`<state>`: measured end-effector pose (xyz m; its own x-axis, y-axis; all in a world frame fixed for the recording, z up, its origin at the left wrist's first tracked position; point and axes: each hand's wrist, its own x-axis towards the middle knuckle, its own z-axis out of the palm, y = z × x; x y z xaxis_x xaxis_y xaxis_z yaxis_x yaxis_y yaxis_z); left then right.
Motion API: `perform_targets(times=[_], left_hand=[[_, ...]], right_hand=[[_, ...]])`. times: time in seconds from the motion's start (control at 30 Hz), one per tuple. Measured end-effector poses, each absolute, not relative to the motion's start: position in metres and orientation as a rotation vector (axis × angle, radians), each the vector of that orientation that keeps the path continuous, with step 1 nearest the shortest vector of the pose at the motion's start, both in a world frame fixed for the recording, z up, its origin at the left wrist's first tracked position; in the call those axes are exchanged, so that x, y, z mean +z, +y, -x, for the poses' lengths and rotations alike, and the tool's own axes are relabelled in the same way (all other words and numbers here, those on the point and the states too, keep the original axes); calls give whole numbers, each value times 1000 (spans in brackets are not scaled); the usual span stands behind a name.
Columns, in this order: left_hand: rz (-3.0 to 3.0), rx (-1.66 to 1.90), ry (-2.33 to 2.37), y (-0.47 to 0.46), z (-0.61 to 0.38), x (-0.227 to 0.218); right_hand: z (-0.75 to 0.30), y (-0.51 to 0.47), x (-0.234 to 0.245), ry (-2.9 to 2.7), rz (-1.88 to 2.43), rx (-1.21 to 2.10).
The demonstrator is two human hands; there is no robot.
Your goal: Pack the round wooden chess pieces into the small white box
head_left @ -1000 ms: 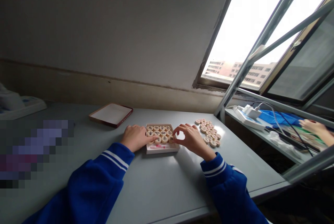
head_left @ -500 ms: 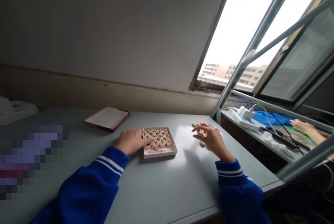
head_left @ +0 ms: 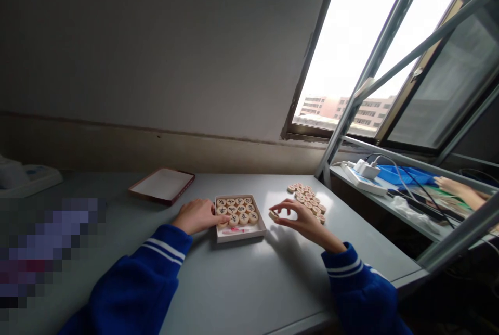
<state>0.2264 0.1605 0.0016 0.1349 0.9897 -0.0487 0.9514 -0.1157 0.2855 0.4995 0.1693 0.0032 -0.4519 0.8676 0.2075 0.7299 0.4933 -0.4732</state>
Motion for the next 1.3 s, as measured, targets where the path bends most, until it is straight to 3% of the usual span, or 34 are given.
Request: perform_targets(times=[0.27, 0.77, 1.03, 1.17, 1.3], left_hand=[[-2178, 230, 1896, 160, -226, 3], [-2177, 103, 1871, 154, -228, 13], [-2238, 28, 1814, 156, -227, 6], [-2220, 40, 1796, 156, -227, 5], [-2203, 32, 1806, 156, -226, 6]], right_hand=[[-414, 164, 3, -2561, 1015, 350], [-405, 157, -8, -2465, 917, 534], [-509, 162, 3, -2091, 1553, -351], [-576, 154, -11, -2078, 1919, -344], [-596, 143, -23, -2096, 1959, -322]])
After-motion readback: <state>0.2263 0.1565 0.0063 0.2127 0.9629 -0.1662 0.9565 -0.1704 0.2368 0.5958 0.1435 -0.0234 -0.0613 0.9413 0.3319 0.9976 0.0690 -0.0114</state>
